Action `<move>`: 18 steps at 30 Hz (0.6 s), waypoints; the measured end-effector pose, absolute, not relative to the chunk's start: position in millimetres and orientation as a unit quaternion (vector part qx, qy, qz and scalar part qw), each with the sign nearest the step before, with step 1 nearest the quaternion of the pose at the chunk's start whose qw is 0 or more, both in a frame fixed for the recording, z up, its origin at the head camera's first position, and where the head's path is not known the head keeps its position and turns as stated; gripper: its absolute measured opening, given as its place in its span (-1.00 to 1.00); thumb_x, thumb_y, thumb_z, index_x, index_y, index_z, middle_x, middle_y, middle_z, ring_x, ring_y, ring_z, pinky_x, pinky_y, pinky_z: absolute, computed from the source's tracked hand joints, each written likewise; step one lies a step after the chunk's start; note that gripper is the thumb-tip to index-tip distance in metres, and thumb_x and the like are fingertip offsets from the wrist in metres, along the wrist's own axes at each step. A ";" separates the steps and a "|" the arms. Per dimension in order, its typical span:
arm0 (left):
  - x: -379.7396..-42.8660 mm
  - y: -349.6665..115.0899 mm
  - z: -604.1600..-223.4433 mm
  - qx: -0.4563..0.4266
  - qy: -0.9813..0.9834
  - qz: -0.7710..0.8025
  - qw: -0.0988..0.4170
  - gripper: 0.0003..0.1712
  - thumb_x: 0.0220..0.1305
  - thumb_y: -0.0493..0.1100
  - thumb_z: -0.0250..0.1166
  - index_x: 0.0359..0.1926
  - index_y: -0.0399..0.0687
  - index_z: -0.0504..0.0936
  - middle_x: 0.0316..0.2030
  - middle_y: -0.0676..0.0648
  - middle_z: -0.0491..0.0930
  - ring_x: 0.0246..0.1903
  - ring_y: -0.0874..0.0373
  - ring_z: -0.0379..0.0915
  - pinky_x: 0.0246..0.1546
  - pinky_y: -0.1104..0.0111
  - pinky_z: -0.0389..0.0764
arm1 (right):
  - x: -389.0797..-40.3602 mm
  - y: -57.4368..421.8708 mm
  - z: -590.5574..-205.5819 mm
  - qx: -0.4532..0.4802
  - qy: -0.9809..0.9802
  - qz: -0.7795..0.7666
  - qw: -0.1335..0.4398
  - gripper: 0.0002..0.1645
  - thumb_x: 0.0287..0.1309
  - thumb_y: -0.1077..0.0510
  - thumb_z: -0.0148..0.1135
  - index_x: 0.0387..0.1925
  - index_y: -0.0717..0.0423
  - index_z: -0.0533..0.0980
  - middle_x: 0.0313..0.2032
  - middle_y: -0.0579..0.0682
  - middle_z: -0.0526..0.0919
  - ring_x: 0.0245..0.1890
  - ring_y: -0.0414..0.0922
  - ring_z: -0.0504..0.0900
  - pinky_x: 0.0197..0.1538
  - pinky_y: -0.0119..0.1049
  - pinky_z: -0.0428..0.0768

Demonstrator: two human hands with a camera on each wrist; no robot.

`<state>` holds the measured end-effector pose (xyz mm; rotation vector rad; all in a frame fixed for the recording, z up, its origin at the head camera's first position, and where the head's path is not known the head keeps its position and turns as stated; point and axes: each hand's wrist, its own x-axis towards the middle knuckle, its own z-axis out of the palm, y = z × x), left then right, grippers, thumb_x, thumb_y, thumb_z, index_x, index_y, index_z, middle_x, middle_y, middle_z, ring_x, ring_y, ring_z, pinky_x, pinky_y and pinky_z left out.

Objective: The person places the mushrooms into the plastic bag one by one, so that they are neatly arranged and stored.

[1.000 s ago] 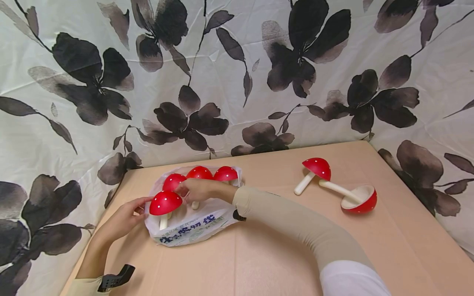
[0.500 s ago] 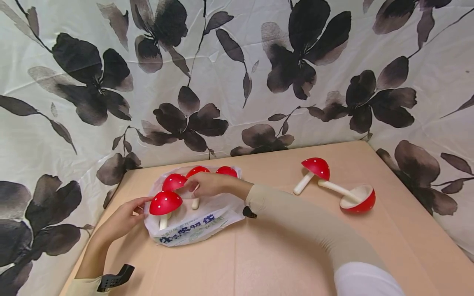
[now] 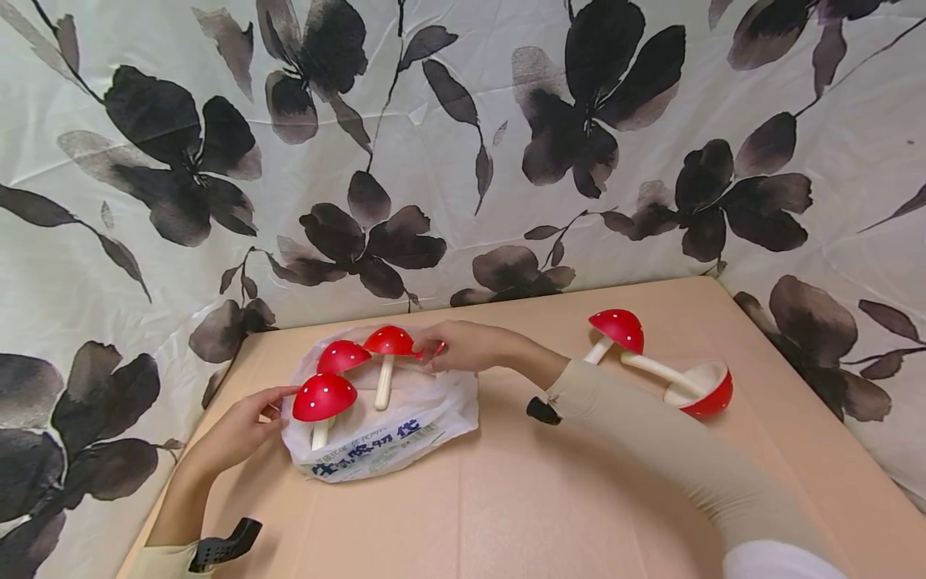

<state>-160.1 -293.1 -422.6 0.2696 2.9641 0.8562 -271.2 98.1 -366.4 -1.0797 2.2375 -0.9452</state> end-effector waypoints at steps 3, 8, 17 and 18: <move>-159.6 -292.7 -422.2 0.085 0.956 0.279 0.025 -0.44 0.21 -0.48 0.27 0.27 -0.30 0.53 -0.17 -0.11 0.55 -0.20 0.04 0.45 -0.28 0.45 0.59 | -269.5 119.9 -363.4 -0.381 0.826 -0.346 0.230 -0.53 0.34 0.24 0.25 0.25 0.21 0.52 0.05 0.02 0.65 0.07 -0.01 0.61 0.11 -0.26 0.62; -158.9 -292.4 -422.5 0.080 0.955 0.284 0.031 -0.44 0.22 -0.46 0.29 0.27 -0.29 0.53 -0.14 -0.14 0.56 -0.19 0.03 0.45 -0.28 0.45 0.60 | -266.3 159.6 -359.9 -0.346 0.840 -0.358 0.215 -0.51 0.36 0.22 0.23 0.28 0.25 0.48 0.05 0.07 0.65 0.07 0.01 0.62 0.12 -0.17 0.64; -159.9 -295.2 -424.3 0.077 0.955 0.285 0.032 -0.43 0.23 -0.44 0.30 0.28 -0.26 0.53 -0.12 -0.14 0.56 -0.17 0.02 0.45 -0.27 0.45 0.60 | -267.2 229.5 -364.7 -0.284 0.853 -0.389 0.203 -0.53 0.38 0.24 0.20 0.27 0.29 0.47 -0.07 0.05 0.67 -0.02 0.00 0.65 0.11 -0.13 0.61; -159.9 -295.5 -424.3 0.077 0.955 0.285 0.032 -0.43 0.23 -0.44 0.30 0.29 -0.26 0.53 -0.12 -0.13 0.56 -0.17 0.03 0.45 -0.27 0.46 0.60 | -266.9 236.3 -365.6 -0.279 0.855 -0.386 0.206 -0.53 0.40 0.23 0.18 0.27 0.30 0.47 -0.07 0.05 0.67 -0.02 0.00 0.66 0.10 -0.13 0.60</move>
